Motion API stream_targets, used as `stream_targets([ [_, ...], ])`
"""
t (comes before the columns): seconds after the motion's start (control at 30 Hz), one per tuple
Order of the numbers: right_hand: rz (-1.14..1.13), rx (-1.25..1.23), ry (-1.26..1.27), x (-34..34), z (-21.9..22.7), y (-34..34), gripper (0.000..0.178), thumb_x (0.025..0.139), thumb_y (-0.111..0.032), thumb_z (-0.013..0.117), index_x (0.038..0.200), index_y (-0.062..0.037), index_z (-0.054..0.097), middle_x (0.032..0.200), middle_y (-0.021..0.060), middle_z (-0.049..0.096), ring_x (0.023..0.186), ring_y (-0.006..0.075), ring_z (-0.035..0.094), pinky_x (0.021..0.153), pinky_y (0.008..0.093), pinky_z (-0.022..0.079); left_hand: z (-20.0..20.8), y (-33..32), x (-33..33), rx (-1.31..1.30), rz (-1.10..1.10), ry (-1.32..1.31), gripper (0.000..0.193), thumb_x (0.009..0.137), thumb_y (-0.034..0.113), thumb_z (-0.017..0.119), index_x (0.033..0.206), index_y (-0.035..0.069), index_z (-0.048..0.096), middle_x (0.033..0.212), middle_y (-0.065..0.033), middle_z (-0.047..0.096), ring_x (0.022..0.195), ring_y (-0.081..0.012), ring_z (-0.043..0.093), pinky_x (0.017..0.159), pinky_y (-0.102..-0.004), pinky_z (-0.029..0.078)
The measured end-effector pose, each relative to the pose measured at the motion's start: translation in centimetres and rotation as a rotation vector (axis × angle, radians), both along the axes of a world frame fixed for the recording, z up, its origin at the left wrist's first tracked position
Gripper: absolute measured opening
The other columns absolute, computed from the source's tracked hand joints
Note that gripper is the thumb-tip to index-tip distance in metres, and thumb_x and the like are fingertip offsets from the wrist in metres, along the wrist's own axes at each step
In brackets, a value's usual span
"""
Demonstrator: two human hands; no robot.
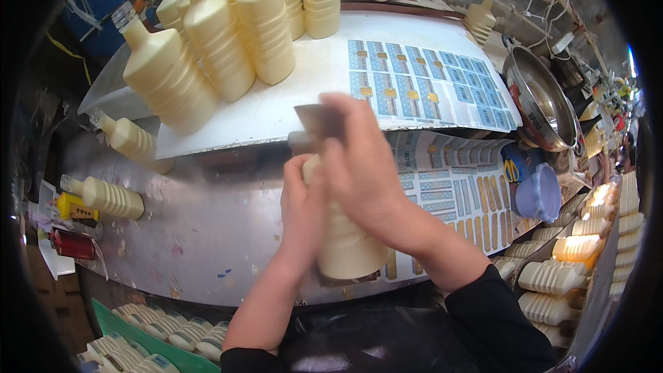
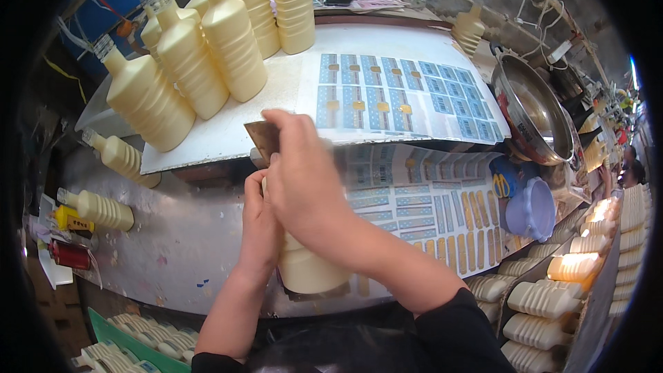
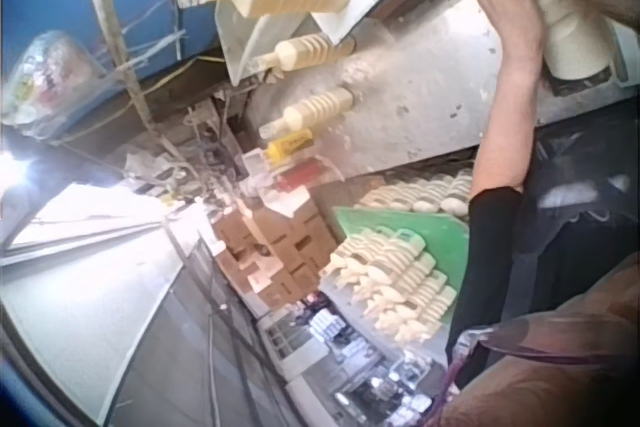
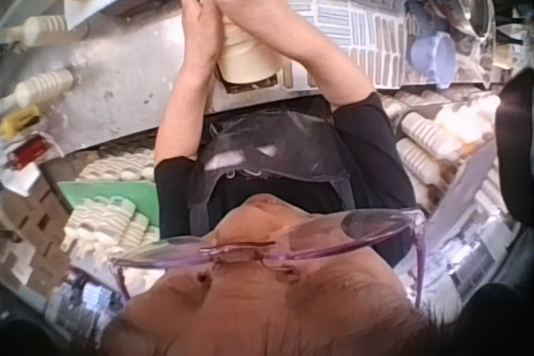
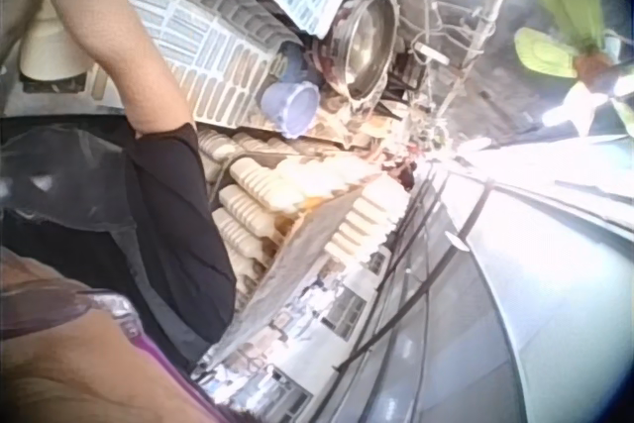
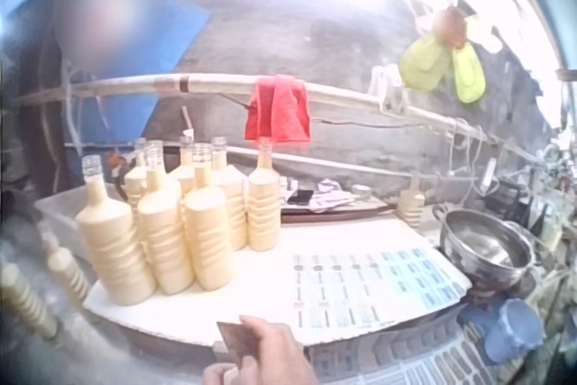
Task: The person applies adhesive labels to cream-colored plastic bottles by hand. They peel each label from a sheet, wrap it around the bottle, and smooth it into place. Finished bottles are set aside on the work surface.
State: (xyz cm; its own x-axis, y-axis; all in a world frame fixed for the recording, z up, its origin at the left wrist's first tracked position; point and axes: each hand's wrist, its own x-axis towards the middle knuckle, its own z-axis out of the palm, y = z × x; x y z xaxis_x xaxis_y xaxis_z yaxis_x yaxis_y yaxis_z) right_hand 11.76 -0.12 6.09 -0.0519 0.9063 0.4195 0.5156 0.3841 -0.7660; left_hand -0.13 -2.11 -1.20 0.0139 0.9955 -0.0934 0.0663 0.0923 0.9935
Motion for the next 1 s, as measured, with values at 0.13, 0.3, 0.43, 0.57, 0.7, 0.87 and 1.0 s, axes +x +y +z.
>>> stream_targets([
  [0.13,-0.112,-0.022,-0.042,2.0,-2.5,0.5,0.046,0.093,0.000,0.050,0.138,0.0029,0.044,0.131,0.0263,0.050,0.121,0.0442,0.053,0.106,0.0472,0.043,-1.0,0.1,-0.2,-0.015,0.006,-0.148,0.040,0.108,0.035,0.049,0.131,0.002,0.050,0.124,-0.0143,0.060,0.111,-0.0207,0.057,0.099,-0.0360,0.046],
  [0.3,-0.146,-0.017,-0.033,5.8,-2.9,0.7,0.046,0.093,-0.001,0.050,0.138,0.0041,0.045,0.134,0.0251,0.051,0.128,0.0417,0.051,0.113,0.0447,0.039,-1.2,0.2,-0.2,-0.051,0.009,-0.232,0.034,0.109,0.029,0.045,0.131,0.003,0.050,0.122,-0.0125,0.060,0.109,-0.0179,0.056,0.098,-0.0345,0.046],
  [0.43,-0.060,-0.087,0.207,6.0,-2.5,-0.2,0.048,0.093,-0.002,0.052,0.141,0.0038,0.045,0.138,0.0235,0.051,0.132,0.0373,0.050,0.115,0.0427,0.037,0.1,0.2,0.1,-0.045,-0.005,-0.059,0.035,0.110,0.030,0.045,0.132,0.003,0.049,0.121,-0.0127,0.060,0.109,-0.0175,0.056,0.097,-0.0339,0.046],
  [0.57,-0.121,-0.026,0.110,6.6,-5.4,0.1,0.048,0.096,-0.001,0.053,0.143,0.0005,0.045,0.134,0.0192,0.054,0.125,0.0299,0.055,0.109,0.0382,0.043,-0.7,0.4,0.5,-0.019,-0.053,-0.123,0.038,0.111,0.032,0.041,0.135,0.004,0.046,0.121,-0.0131,0.059,0.107,-0.0175,0.057,0.096,-0.0342,0.048],
  [0.7,-0.166,-0.109,0.168,8.7,-6.6,0.2,0.046,0.096,0.001,0.055,0.142,0.0005,0.046,0.132,0.0144,0.057,0.120,0.0224,0.058,0.104,0.0349,0.046,-0.9,0.2,0.1,-0.046,-0.030,-0.214,0.038,0.113,0.032,0.035,0.136,0.003,0.045,0.123,-0.0127,0.059,0.108,-0.0165,0.058,0.097,-0.0338,0.048],
  [0.87,-0.208,-0.170,0.606,11.0,-6.8,-0.4,0.042,0.098,0.000,0.058,0.140,-0.0008,0.051,0.128,0.0079,0.061,0.117,0.0134,0.058,0.102,0.0302,0.047,-2.0,0.2,-0.2,-0.037,0.005,-0.334,0.042,0.114,0.033,0.030,0.139,0.004,0.048,0.126,-0.0130,0.061,0.113,-0.0197,0.061,0.101,-0.0364,0.049],
  [1.0,-0.121,-0.410,0.900,11.7,-6.5,-1.5,0.025,0.100,-0.006,0.055,0.122,-0.0030,0.066,0.112,0.0059,0.067,0.104,0.0120,0.062,0.091,0.0267,0.050,-1.1,-0.4,-0.2,-0.035,0.018,-0.293,0.045,0.113,0.027,0.031,0.147,0.000,0.041,0.134,-0.0142,0.055,0.121,-0.0212,0.056,0.104,-0.0374,0.046],
])
